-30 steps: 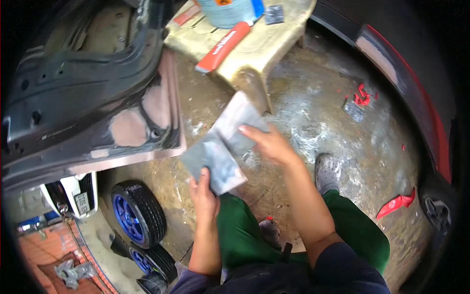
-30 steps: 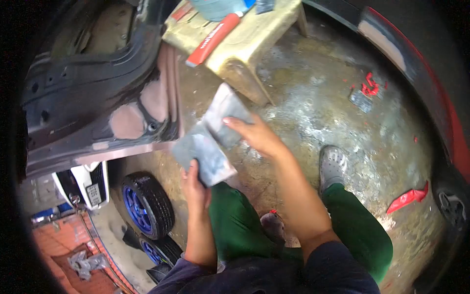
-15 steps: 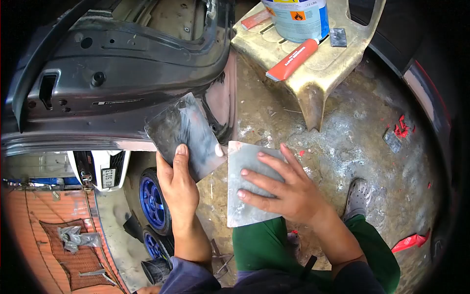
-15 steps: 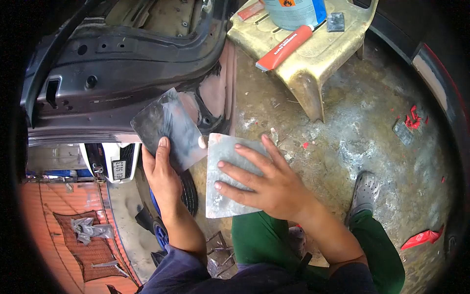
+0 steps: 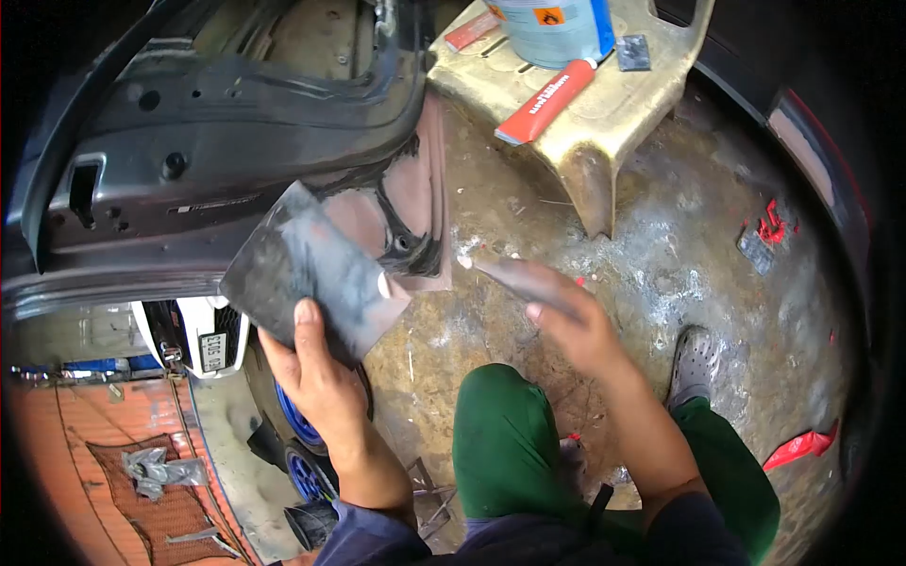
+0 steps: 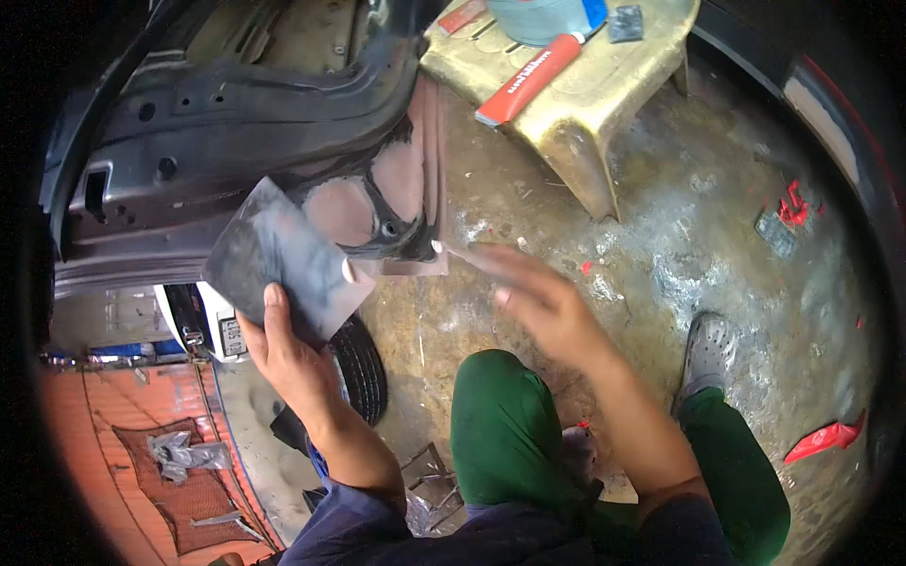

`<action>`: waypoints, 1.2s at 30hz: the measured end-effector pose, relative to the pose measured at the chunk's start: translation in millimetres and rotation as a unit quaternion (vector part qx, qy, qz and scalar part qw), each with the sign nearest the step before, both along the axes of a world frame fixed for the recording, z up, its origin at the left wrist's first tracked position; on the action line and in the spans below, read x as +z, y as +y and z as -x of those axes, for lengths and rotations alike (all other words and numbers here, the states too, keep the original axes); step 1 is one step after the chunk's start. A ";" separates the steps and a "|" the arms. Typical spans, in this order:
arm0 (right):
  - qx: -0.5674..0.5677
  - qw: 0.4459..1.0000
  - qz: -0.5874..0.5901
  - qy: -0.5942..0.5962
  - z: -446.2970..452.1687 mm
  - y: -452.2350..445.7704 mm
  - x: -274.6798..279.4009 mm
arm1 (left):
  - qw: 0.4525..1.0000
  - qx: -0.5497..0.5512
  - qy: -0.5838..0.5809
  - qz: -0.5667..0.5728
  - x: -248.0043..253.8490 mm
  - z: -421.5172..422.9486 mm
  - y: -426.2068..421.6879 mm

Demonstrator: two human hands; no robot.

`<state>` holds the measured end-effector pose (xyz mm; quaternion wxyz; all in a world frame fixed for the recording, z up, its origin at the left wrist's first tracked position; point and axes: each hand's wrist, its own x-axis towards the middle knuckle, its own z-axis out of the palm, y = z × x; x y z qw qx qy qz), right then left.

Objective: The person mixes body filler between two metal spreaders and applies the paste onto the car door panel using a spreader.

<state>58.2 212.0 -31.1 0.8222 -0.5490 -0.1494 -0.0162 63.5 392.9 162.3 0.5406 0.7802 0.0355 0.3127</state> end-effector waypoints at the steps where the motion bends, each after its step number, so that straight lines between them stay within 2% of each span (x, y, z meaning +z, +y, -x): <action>1: 0.034 0.987 -0.094 0.124 -4.0 0.6 -19.6 | 1.000 -0.003 0.005 0.016 -0.9 5.5 -0.5; 2: 0.065 0.949 -0.189 0.243 -8.5 0.4 -33.6 | 1.000 0.000 -0.001 0.006 -10.6 10.1 13.3; 5: 0.075 0.885 -0.367 0.277 -20.0 3.3 -50.4 | 0.997 0.012 0.057 0.044 -49.7 30.8 22.6; 8: 0.066 0.893 -0.317 0.314 -31.2 13.8 -73.6 | 0.966 0.023 0.257 0.015 -104.3 55.3 12.5; 9: 0.055 0.908 -0.285 0.303 -34.4 18.6 -78.6 | 0.950 0.003 0.313 -0.004 -136.4 63.3 19.6; 12: 0.021 0.931 -0.211 0.297 -46.5 42.4 -79.8 | 0.876 -0.028 0.481 -0.010 -214.7 82.8 18.0; 14: -0.007 0.936 -0.073 0.345 -58.8 66.5 -85.3 | 0.865 -0.064 0.497 0.025 -264.7 96.2 18.0; 15: -0.010 0.951 -0.092 0.295 -57.4 68.2 -78.7 | 0.868 -0.074 0.490 0.022 -283.1 105.0 14.8; 17: -0.040 0.969 -0.112 0.216 -61.3 83.7 -72.4 | 0.867 -0.103 0.486 -0.025 -289.8 106.8 -2.7; 18: -0.066 0.973 -0.115 0.190 -63.9 91.5 -69.1 | 0.858 -0.099 0.504 -0.010 -288.7 108.4 -0.6; 23: -0.049 0.979 -0.093 0.175 -77.4 106.1 -69.1 | 0.847 -0.058 0.524 0.071 -283.1 104.4 6.3; 25: -0.061 0.980 -0.083 0.169 -84.7 114.1 -69.4 | 0.865 -0.058 0.496 0.056 -287.1 102.3 5.3; 27: -0.069 0.981 -0.087 0.160 -87.4 114.2 -69.0 | 0.889 -0.081 0.450 -0.013 -291.4 102.1 3.5; 30: -0.091 0.982 -0.089 0.141 -93.5 113.1 -69.3 | 0.871 -0.072 0.485 -0.019 -287.6 100.9 3.7; 36: -0.128 0.981 -0.086 0.120 -105.7 115.3 -76.9 | 0.874 -0.108 0.473 -0.005 -293.8 97.0 3.1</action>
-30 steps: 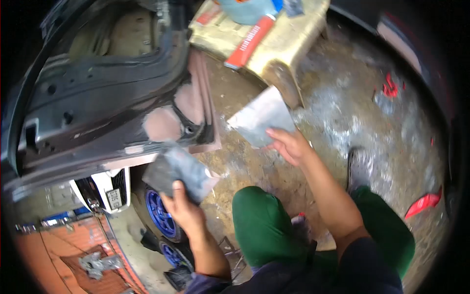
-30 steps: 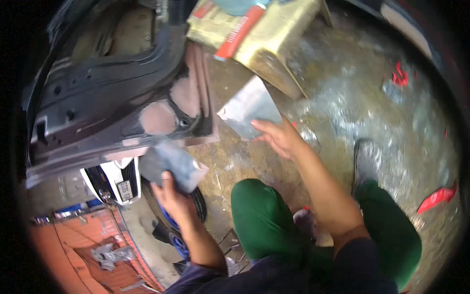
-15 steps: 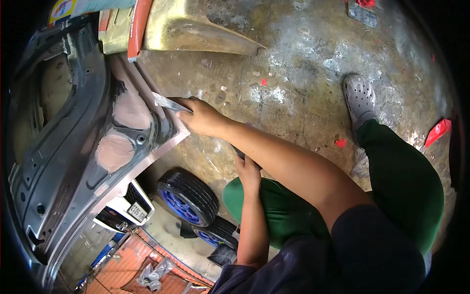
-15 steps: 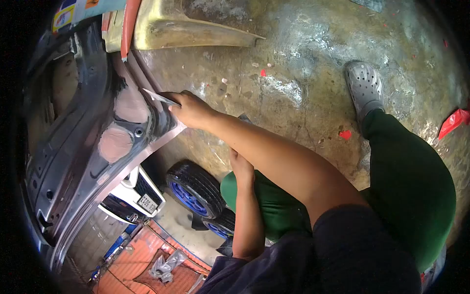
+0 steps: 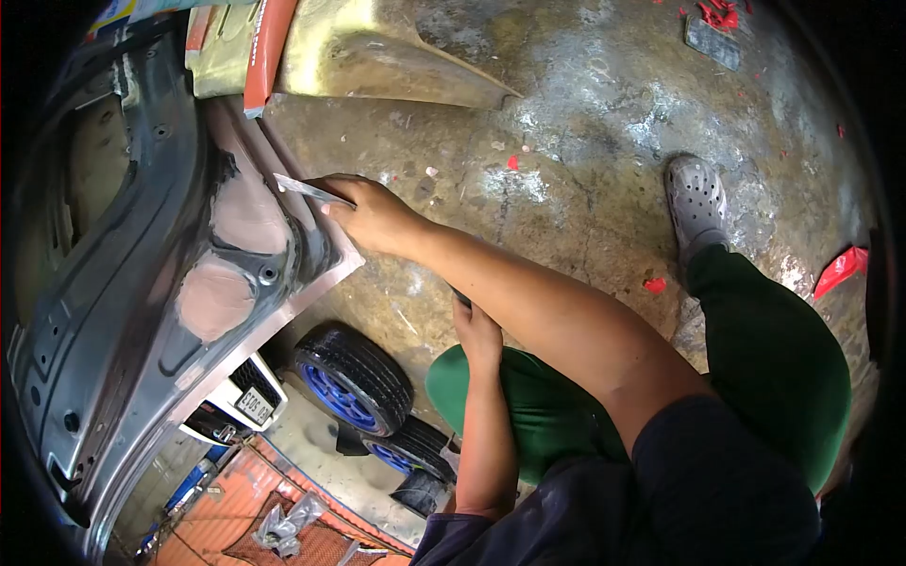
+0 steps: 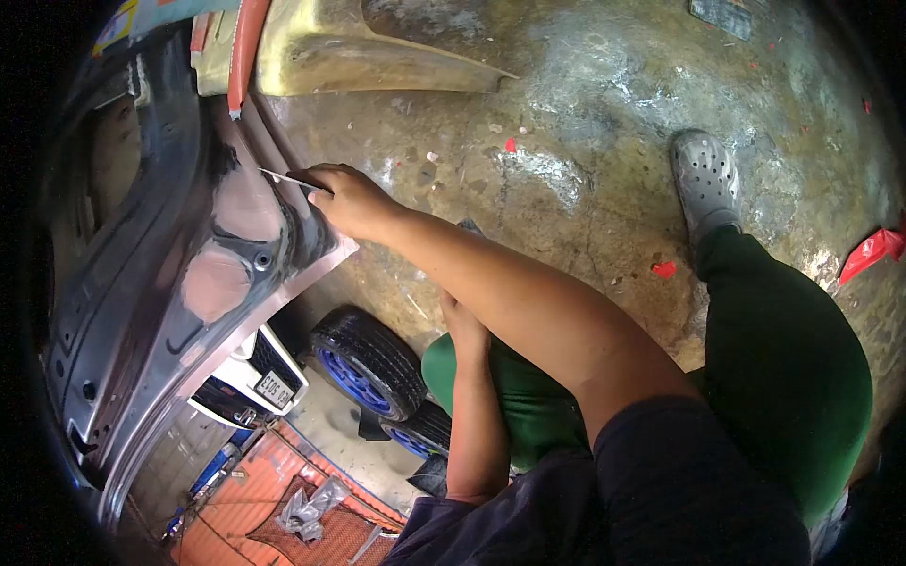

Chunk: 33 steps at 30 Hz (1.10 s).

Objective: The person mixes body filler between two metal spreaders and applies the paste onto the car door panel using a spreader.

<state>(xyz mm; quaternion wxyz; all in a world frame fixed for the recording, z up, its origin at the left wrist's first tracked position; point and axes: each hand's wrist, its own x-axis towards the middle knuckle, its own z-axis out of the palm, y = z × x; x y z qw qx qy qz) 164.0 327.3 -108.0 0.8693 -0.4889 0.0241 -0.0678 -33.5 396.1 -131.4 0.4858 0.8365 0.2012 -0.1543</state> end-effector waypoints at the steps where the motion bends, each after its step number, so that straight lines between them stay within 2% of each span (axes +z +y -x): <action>1: 0.005 1.000 -0.005 0.004 -0.8 -1.4 0.6 | 1.000 -0.001 0.004 0.001 -0.6 -0.6 -0.1; 7: 0.012 1.000 -0.006 0.008 -3.7 -5.7 4.8 | 1.000 0.002 0.009 0.003 1.5 -5.1 -5.8; 10: 0.053 0.998 -0.021 0.024 -12.6 -10.6 6.3 | 1.000 0.007 0.021 -0.017 4.9 -6.1 -8.9; 14: 0.047 0.999 0.008 0.014 -18.8 -9.1 7.2 | 0.999 0.010 0.043 -0.018 6.7 -7.6 -8.8; 18: 0.047 0.999 0.019 -0.015 -15.0 -7.5 8.7 | 1.000 -0.022 -0.008 -0.009 2.2 -6.8 -6.5; 22: 0.077 0.997 0.024 -0.003 2.0 -5.8 12.7 | 1.000 -0.013 0.016 -0.019 3.1 -5.0 -5.0; 27: 0.030 0.998 0.042 -0.041 14.6 0.4 6.9 | 0.997 -0.050 0.014 -0.051 6.2 -5.7 -7.1; 33: 0.015 0.998 0.057 -0.034 4.3 5.7 8.9 | 1.000 -0.023 0.014 0.001 -3.1 -1.5 2.0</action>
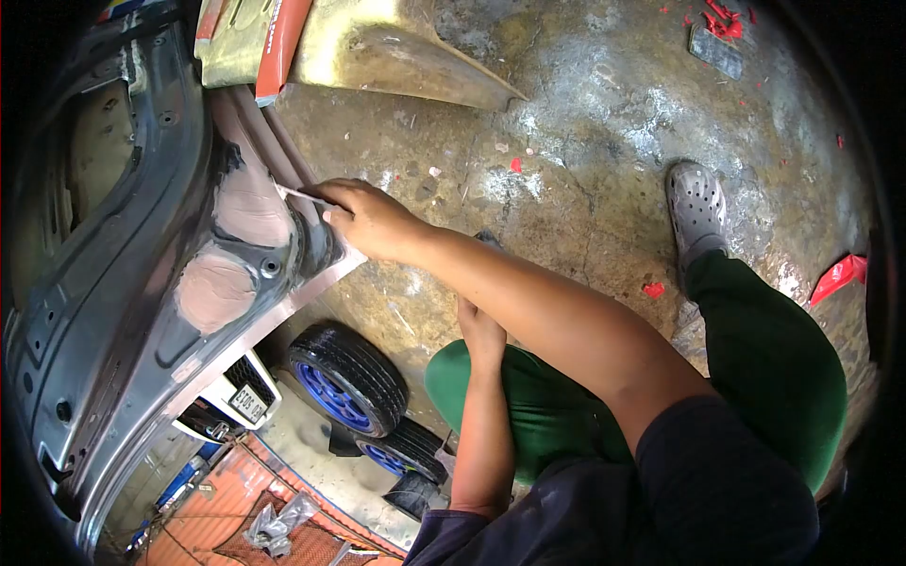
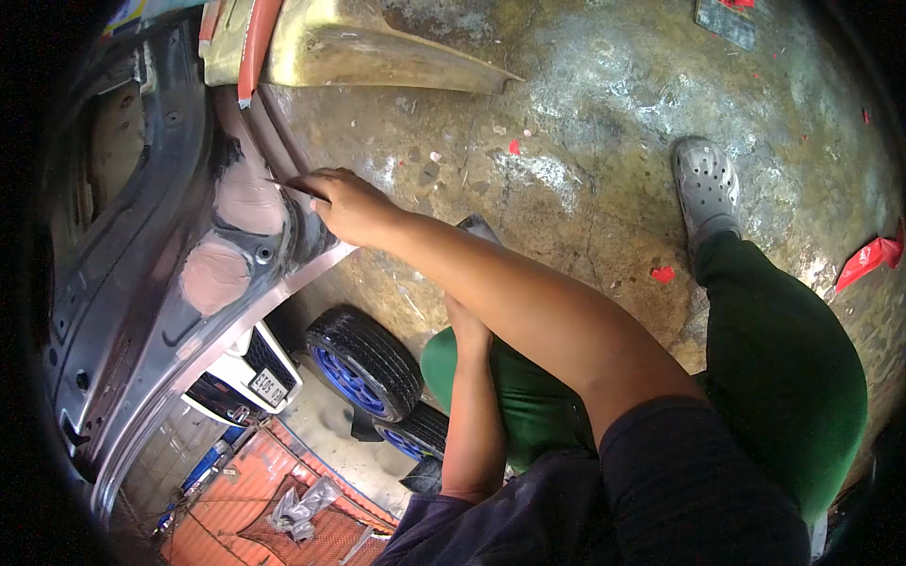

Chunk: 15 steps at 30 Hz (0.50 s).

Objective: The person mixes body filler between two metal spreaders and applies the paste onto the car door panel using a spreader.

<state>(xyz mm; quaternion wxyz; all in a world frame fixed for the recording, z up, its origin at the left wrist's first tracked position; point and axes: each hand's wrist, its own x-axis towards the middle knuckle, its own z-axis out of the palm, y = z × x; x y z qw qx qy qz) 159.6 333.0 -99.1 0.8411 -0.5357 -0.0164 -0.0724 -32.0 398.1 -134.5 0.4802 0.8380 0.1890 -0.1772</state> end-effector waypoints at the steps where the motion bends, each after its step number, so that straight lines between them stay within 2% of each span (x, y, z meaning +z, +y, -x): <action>1: 0.002 1.000 0.009 -0.003 2.4 3.1 1.7 | 0.999 -0.034 -0.004 -0.040 0.2 0.3 1.6; 3: -0.004 0.999 0.036 -0.011 11.9 9.8 4.5 | 0.988 -0.100 -0.012 -0.119 1.4 0.9 6.0; 6: -0.014 0.995 0.096 -0.022 34.7 11.7 6.9 | 0.967 -0.175 -0.042 -0.180 -23.7 11.4 31.7; 9: 0.010 0.991 0.134 -0.018 47.9 12.1 5.7 | 0.960 -0.198 -0.090 -0.174 -37.0 25.3 43.4; 11: -0.014 0.990 0.138 -0.002 45.5 17.0 8.0 | 0.953 -0.211 -0.107 -0.188 -55.7 32.5 56.5; 13: -0.031 0.992 0.125 0.009 39.4 22.2 12.0 | 0.984 -0.139 -0.053 -0.102 -59.4 31.0 59.1; 14: -0.027 0.991 0.128 0.006 39.2 25.5 15.0 | 0.998 -0.057 0.014 -0.006 -60.2 30.0 61.7; 15: -0.024 0.991 0.132 0.002 41.2 29.6 19.0 | 0.999 -0.003 0.046 0.027 -53.4 24.1 52.7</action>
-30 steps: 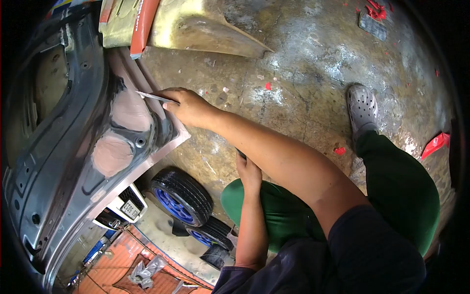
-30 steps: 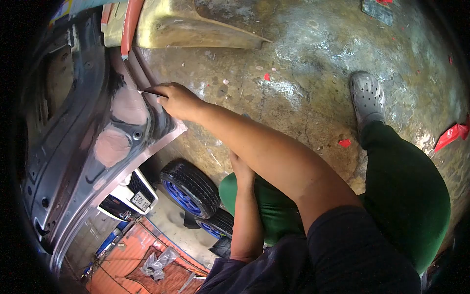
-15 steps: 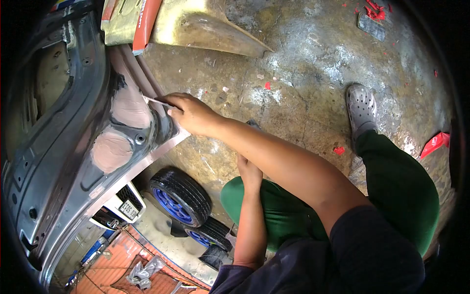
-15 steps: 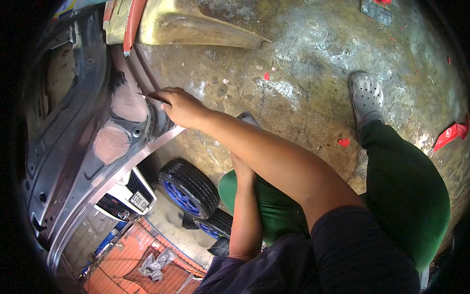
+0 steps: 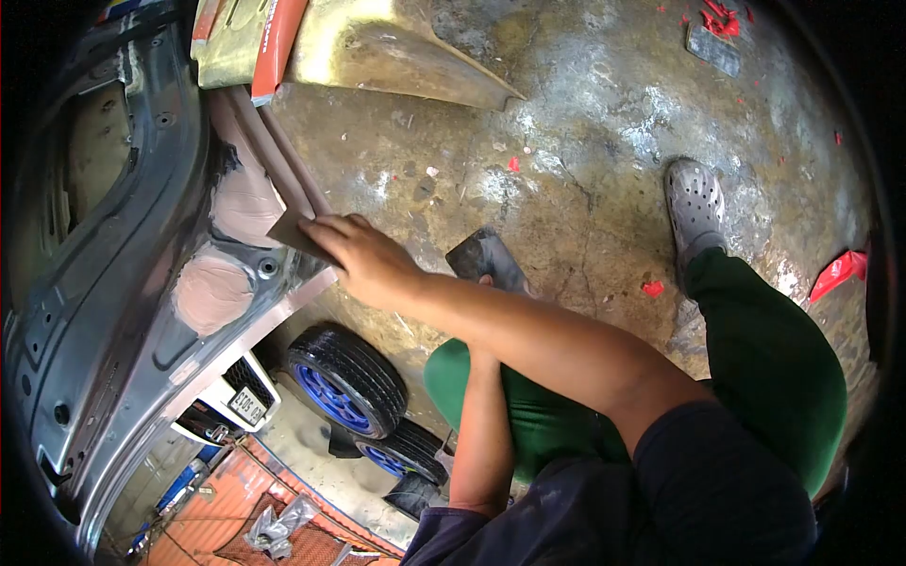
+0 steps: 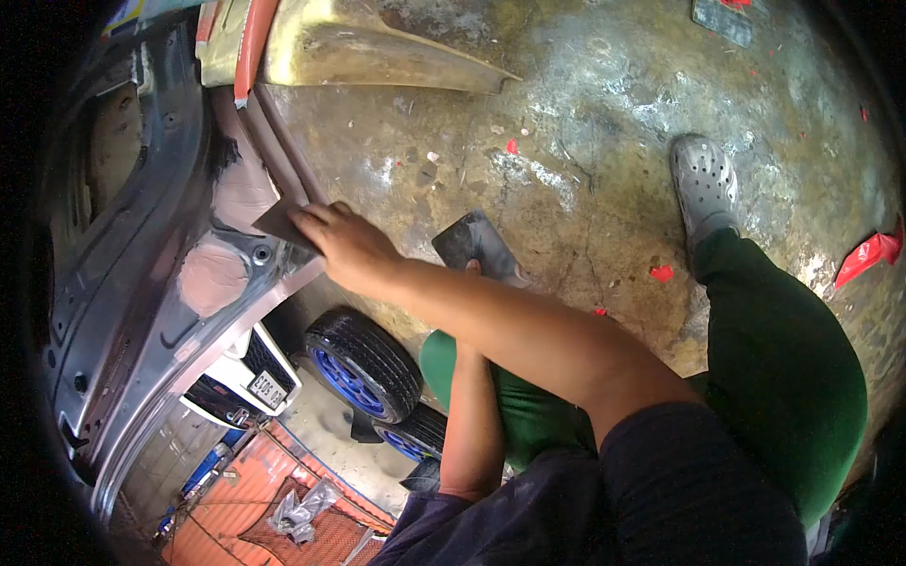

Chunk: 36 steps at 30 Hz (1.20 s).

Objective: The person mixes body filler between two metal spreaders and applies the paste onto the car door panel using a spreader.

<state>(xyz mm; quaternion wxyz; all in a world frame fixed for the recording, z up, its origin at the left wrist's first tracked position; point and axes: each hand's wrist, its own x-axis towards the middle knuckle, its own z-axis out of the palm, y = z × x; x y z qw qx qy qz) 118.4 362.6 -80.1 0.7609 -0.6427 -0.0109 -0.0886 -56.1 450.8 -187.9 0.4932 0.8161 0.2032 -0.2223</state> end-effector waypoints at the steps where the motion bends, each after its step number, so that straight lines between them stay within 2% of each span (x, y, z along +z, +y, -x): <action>1: 0.003 1.000 0.005 -0.003 3.5 2.2 3.3 | 0.997 0.058 0.031 0.029 7.1 -6.1 -9.2; 3: 0.019 0.999 0.032 0.012 18.0 0.3 13.9 | 0.993 0.110 0.024 -0.036 52.5 -30.3 -64.7; 6: 0.011 0.998 0.056 0.033 28.4 -0.2 20.6 | 0.995 0.066 -0.027 -0.065 53.3 -31.1 -67.0; 9: -0.007 0.997 0.061 0.037 27.5 -3.7 27.7 | 0.991 0.042 -0.027 -0.127 60.4 -28.1 -69.8; 15: 0.016 0.992 0.117 0.036 41.3 8.5 43.9 | 0.998 0.055 -0.043 0.009 38.0 -28.7 -52.4; 18: -0.022 0.992 0.126 0.016 47.7 -13.4 40.1 | 0.993 0.114 -0.027 -0.010 42.5 -34.2 -51.8; 19: 0.017 0.994 0.102 0.018 44.6 -36.2 39.9 | 0.993 0.050 -0.044 -0.096 35.2 -34.5 -25.1; 21: -0.006 0.996 0.086 0.013 35.6 -70.5 29.4 | 0.988 0.041 -0.115 -0.097 78.4 -51.7 -22.6; 23: -0.072 0.985 0.126 -0.089 26.7 -104.7 10.3 | 0.991 0.098 -0.092 -0.005 154.7 -87.7 -41.5; 24: -0.088 0.975 0.165 -0.122 31.0 -120.2 9.4 | 0.982 0.073 -0.174 0.003 174.2 -100.4 -38.5; 25: -0.105 0.962 0.200 -0.154 34.8 -133.3 9.0 | 0.977 0.052 -0.205 0.009 197.0 -114.1 -37.0; 28: -0.116 0.919 0.308 -0.218 53.2 -134.5 1.5 | 0.962 -0.032 -0.256 -0.087 252.0 -148.4 -36.6; 31: -0.068 0.918 0.306 -0.243 71.8 -117.2 7.4 | 0.946 -0.058 -0.263 -0.178 282.5 -167.0 -54.0; 36: -0.051 0.907 0.320 -0.268 81.0 -102.4 12.2 | 0.929 -0.081 -0.281 -0.226 291.7 -179.0 -66.8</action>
